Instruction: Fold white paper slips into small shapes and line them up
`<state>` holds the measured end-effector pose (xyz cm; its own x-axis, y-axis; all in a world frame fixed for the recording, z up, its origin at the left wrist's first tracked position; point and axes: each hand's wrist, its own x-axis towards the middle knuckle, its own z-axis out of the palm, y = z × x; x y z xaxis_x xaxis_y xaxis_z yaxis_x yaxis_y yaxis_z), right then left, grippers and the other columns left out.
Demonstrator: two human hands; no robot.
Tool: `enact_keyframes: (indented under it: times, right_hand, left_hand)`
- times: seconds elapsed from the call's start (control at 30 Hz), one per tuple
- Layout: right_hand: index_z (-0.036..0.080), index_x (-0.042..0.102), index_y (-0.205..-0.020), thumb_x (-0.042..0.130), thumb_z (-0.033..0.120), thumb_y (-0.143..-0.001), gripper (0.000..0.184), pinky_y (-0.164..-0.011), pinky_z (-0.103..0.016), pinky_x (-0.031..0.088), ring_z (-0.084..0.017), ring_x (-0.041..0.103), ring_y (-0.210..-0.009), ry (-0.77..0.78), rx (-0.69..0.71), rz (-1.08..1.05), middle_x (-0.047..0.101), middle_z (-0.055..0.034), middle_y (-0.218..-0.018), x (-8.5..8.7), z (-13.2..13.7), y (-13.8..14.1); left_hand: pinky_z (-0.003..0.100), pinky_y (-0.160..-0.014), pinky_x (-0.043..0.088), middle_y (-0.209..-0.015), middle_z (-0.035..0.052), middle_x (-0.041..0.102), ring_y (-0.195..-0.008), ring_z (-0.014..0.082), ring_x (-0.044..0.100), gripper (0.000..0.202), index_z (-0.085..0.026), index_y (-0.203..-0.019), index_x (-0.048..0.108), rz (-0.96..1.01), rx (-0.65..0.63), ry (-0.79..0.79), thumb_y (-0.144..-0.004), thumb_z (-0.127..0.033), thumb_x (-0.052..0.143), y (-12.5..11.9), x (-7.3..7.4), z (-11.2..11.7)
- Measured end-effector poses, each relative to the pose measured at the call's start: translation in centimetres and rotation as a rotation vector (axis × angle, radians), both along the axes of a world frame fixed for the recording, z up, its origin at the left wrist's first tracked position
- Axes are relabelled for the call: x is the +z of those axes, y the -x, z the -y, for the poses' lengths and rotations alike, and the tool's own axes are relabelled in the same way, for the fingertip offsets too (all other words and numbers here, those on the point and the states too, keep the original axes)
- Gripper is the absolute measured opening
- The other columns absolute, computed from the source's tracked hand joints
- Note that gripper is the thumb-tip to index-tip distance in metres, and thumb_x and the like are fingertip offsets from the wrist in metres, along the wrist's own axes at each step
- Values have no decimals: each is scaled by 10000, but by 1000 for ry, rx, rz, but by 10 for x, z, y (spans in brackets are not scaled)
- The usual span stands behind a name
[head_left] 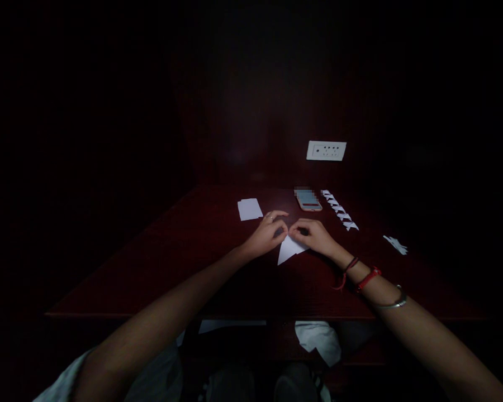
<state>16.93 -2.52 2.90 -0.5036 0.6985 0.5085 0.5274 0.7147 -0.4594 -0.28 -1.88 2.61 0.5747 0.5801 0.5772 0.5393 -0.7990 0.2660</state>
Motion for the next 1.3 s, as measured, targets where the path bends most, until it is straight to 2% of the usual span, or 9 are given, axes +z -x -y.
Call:
enact_keyframes:
  times: [0.23,0.43,0.8,0.93,1.0,1.07,1.17,1.23,1.3]
  right_hand:
    - [138,541,-649,448,143,-647,93,-568,-198,335,-82,441,-589,0,7,52,516,-1,-639,2,1,2]
    - [138,512,-623,439,141,-634,74,-545,-186,314,-70,411,-554,33,-13,51,468,20,-601,4,-3,-8]
    - [144,483,-592,426,176,-635,79,-557,-199,325,-86,432,-578,35,-95,33,485,16,-606,3,-13,-25]
    - [144,489,-577,437,168,-629,77,-558,-204,334,-93,444,-577,-3,-174,60,502,13,-604,0,-18,-38]
    - [143,511,-605,437,179,-646,92,-584,-217,350,-105,465,-604,-3,-221,54,525,3,-631,-1,-21,-44]
    - [144,535,-660,425,199,-680,124,-620,-232,364,-117,484,-646,-21,-233,21,548,-12,-685,-2,-22,-46]
    - [157,547,-854,434,248,-713,203,-665,-250,375,-130,493,-724,-81,-197,-29,555,-37,-815,-2,-19,-42]
    - [168,514,-979,463,289,-710,300,-680,-254,379,-132,489,-759,-92,-133,-5,542,-50,-883,-1,-15,-38]
    - [179,508,-1016,475,315,-709,337,-691,-258,382,-132,489,-772,-65,-60,64,536,-53,-896,-1,-11,-34]
  left_hand:
    - [354,-894,267,-1129,43,357,-1068,187,321,75,-172,-733,500,-19,8,14,-722,-163,426,0,3,5]
    - [314,-885,286,-1112,49,358,-1068,163,321,88,-164,-732,493,41,35,1,-739,-154,406,10,6,-2]
    - [309,-854,316,-1097,37,376,-1035,163,354,115,-168,-718,499,92,126,35,-758,-189,394,24,10,-10]
    - [310,-865,304,-1045,31,407,-1007,155,377,104,-172,-707,490,177,222,-31,-756,-172,398,39,12,-16]
    - [325,-865,297,-1042,34,402,-997,157,381,96,-174,-731,489,220,308,-88,-757,-165,397,47,13,-17]
    - [337,-871,285,-1054,41,395,-1010,167,366,86,-170,-737,488,218,333,-142,-758,-175,404,49,16,-14]
    - [340,-882,272,-1090,48,380,-1034,176,344,86,-168,-755,496,135,246,-171,-756,-190,412,40,19,-2]
    - [331,-883,274,-1099,47,386,-1035,173,348,92,-168,-759,504,46,121,-145,-752,-181,413,30,21,8]
    - [308,-881,282,-1092,41,400,-1028,163,361,98,-167,-736,516,-35,-38,-88,-746,-176,419,21,20,14]
